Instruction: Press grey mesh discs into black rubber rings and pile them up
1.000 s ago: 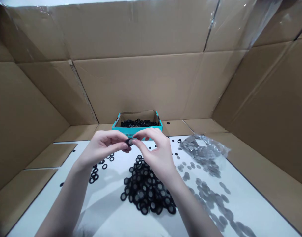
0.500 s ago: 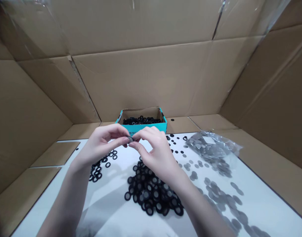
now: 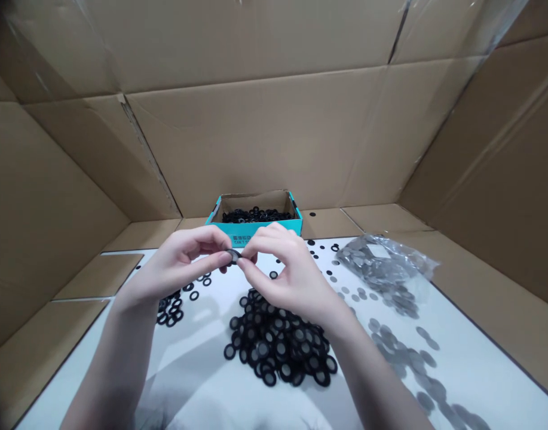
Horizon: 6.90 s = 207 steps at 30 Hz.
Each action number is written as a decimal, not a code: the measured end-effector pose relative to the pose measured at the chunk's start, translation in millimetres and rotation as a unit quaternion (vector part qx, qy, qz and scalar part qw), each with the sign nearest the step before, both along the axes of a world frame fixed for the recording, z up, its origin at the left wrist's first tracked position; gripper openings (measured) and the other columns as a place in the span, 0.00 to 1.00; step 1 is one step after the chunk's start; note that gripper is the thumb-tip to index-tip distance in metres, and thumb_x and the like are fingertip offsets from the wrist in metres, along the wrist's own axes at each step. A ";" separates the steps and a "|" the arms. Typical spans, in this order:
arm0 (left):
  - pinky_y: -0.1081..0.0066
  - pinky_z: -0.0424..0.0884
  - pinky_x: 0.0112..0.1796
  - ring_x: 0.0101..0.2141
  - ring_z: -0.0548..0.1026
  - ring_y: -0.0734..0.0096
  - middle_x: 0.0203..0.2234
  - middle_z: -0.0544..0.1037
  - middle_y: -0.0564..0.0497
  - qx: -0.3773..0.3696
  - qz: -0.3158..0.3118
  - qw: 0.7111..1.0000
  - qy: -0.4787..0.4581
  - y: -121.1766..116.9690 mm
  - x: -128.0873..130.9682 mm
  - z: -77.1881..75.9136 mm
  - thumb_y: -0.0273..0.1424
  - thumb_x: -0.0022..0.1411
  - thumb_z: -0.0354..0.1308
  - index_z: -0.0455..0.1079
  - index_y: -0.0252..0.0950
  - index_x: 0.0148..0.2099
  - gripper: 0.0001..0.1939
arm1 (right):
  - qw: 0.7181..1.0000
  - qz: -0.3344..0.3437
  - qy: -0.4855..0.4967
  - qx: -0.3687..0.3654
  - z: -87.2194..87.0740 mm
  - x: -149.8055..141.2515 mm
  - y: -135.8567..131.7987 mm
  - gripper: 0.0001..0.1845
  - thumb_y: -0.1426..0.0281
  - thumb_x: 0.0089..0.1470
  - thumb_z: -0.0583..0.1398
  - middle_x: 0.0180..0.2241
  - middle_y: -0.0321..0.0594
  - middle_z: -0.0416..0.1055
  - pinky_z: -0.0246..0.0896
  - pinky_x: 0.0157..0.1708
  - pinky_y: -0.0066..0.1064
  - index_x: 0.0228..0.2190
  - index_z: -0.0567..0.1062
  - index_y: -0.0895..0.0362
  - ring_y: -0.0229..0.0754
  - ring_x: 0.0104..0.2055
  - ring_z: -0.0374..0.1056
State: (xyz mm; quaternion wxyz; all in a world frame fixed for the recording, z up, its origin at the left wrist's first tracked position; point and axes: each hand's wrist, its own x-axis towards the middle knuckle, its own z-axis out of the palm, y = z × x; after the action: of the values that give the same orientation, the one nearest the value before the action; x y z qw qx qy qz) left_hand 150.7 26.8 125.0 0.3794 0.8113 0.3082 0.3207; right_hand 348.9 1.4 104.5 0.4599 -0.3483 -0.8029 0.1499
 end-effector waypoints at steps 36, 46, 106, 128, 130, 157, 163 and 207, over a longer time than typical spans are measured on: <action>0.80 0.66 0.23 0.25 0.76 0.76 0.25 0.78 0.51 0.008 -0.002 0.999 0.040 -8.0 2.5 3.3 0.29 0.64 0.56 0.69 0.33 0.36 0.05 | 0.999 0.030 0.015 0.013 -2.3 0.6 1.1 0.10 0.74 0.57 0.57 0.24 0.33 0.66 0.54 0.34 0.33 0.24 0.65 0.54 0.39 0.30 0.61; 0.81 0.67 0.27 0.26 0.72 0.79 0.24 0.76 0.54 0.055 0.026 0.997 0.037 -4.0 5.2 3.1 0.28 0.61 0.60 0.73 0.32 0.34 0.04 | 0.997 -0.028 -0.065 0.029 -1.8 3.7 1.6 0.08 0.72 0.58 0.60 0.26 0.34 0.70 0.52 0.39 0.36 0.27 0.69 0.54 0.41 0.35 0.61; 0.80 0.67 0.27 0.25 0.72 0.78 0.24 0.76 0.54 0.089 0.030 0.995 0.045 -6.3 6.6 -1.4 0.27 0.63 0.57 0.72 0.32 0.35 0.04 | 0.995 -0.058 -0.066 0.039 0.3 3.3 0.8 0.08 0.73 0.56 0.61 0.25 0.35 0.72 0.52 0.40 0.39 0.25 0.72 0.54 0.43 0.36 0.63; 0.79 0.68 0.27 0.26 0.71 0.78 0.24 0.74 0.53 0.150 0.073 0.986 -0.003 -10.4 14.0 0.6 0.25 0.61 0.58 0.71 0.32 0.32 0.05 | 0.998 -0.062 0.001 0.027 2.4 0.4 0.6 0.08 0.72 0.57 0.59 0.26 0.36 0.71 0.53 0.38 0.39 0.26 0.70 0.54 0.43 0.35 0.63; 0.78 0.69 0.29 0.26 0.71 0.78 0.26 0.74 0.54 0.166 0.060 0.984 -0.021 -9.7 13.0 0.0 0.27 0.61 0.60 0.70 0.33 0.35 0.03 | 0.994 -0.016 0.088 -0.069 -0.5 -0.2 3.9 0.08 0.68 0.57 0.59 0.27 0.36 0.69 0.54 0.34 0.35 0.26 0.70 0.54 0.40 0.32 0.62; 0.79 0.71 0.27 0.24 0.71 0.79 0.26 0.75 0.53 0.142 0.079 0.986 -0.030 -12.8 14.8 -1.6 0.23 0.59 0.57 0.70 0.31 0.38 0.03 | 0.985 -0.008 0.136 -0.103 -11.5 -8.9 7.5 0.08 0.69 0.57 0.59 0.27 0.35 0.69 0.56 0.34 0.32 0.26 0.71 0.55 0.39 0.32 0.64; 0.78 0.71 0.28 0.25 0.71 0.78 0.25 0.74 0.54 0.117 0.098 0.987 -0.041 -11.7 17.2 -3.5 0.22 0.57 0.57 0.69 0.32 0.35 0.02 | 0.994 -0.050 0.094 -0.019 -10.4 -11.0 5.8 0.07 0.74 0.56 0.59 0.26 0.34 0.71 0.55 0.35 0.32 0.26 0.71 0.55 0.39 0.32 0.64; 0.73 0.70 0.39 0.37 0.70 0.72 0.37 0.69 0.50 0.333 0.015 0.942 0.025 -1.9 6.2 -1.3 0.24 0.58 0.64 0.70 0.36 0.43 0.10 | 0.962 0.099 0.140 -0.214 -6.5 -7.9 6.4 0.07 0.68 0.56 0.58 0.27 0.34 0.64 0.53 0.30 0.30 0.27 0.69 0.56 0.36 0.30 0.58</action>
State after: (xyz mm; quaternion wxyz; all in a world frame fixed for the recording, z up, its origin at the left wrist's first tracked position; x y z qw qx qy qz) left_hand 156.8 24.9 123.7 0.0749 0.8943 0.2052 0.3905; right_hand 341.0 7.8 98.1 0.4651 -0.3329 -0.7102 0.4104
